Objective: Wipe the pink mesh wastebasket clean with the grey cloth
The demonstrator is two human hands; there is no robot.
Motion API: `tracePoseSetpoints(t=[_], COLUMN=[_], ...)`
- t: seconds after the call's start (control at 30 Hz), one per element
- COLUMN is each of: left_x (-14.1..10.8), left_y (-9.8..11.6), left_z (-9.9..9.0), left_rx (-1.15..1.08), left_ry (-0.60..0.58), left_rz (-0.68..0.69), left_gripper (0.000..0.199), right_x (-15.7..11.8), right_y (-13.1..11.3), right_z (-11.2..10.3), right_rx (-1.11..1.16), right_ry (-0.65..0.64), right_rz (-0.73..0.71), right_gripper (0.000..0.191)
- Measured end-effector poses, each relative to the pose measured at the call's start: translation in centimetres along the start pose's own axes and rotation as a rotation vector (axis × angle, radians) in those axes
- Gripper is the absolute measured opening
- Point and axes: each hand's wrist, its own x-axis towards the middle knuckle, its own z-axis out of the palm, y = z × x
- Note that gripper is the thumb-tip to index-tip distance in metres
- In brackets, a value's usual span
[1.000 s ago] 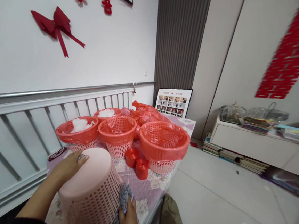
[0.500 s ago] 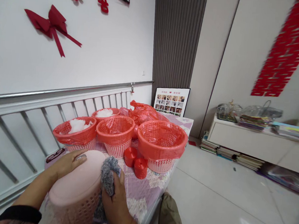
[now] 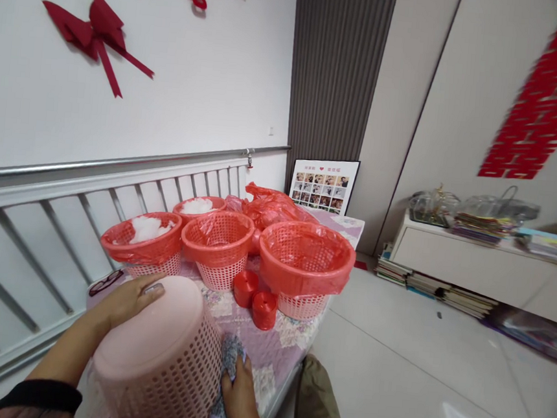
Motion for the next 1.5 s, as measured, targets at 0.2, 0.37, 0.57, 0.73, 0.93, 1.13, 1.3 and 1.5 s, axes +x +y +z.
tracePoseSetpoints(t=[0.2,0.37,0.57,0.73,0.93,1.13,1.3,1.5], left_x=[0.1,0.1,0.0,-0.1,-0.4,-2.6,-3.7,-2.3], left_y=[-0.2,0.1,0.1,0.6,1.4,1.2,0.6,0.4], left_z=[0.1,0.0,-0.1,-0.2,-0.6,-0.1,1.2,0.9], left_rx=[0.004,0.010,0.020,0.028,0.080,0.182,0.103,0.074], left_ry=[0.007,0.007,0.005,0.003,0.087,0.345,0.236,0.151], left_rz=[-0.005,0.005,0.009,0.012,0.028,-0.146,-0.222,-0.129], left_gripper=[0.083,0.084,0.084,0.087,0.080,0.088,0.091,0.093], right_x=[2.0,2.5,4.5,4.0,1.5,2.0,1.7,1.9], right_y=[-5.5,-13.2,-11.5,-3.8,1.3,1.4,-0.6,-7.4], right_z=[0.5,-1.0,-0.2,0.9,0.5,0.7,0.8,0.4], right_rx=[0.094,0.198,0.162,0.059,-0.021,-0.004,0.041,0.121], right_ry=[-0.054,-0.085,-0.059,-0.051,-0.054,-0.052,-0.046,-0.064], right_rz=[-0.074,-0.335,-0.221,-0.037,0.045,0.038,0.009,-0.117], right_gripper=[0.056,0.064,0.055,0.046,0.050,0.051,0.048,0.054])
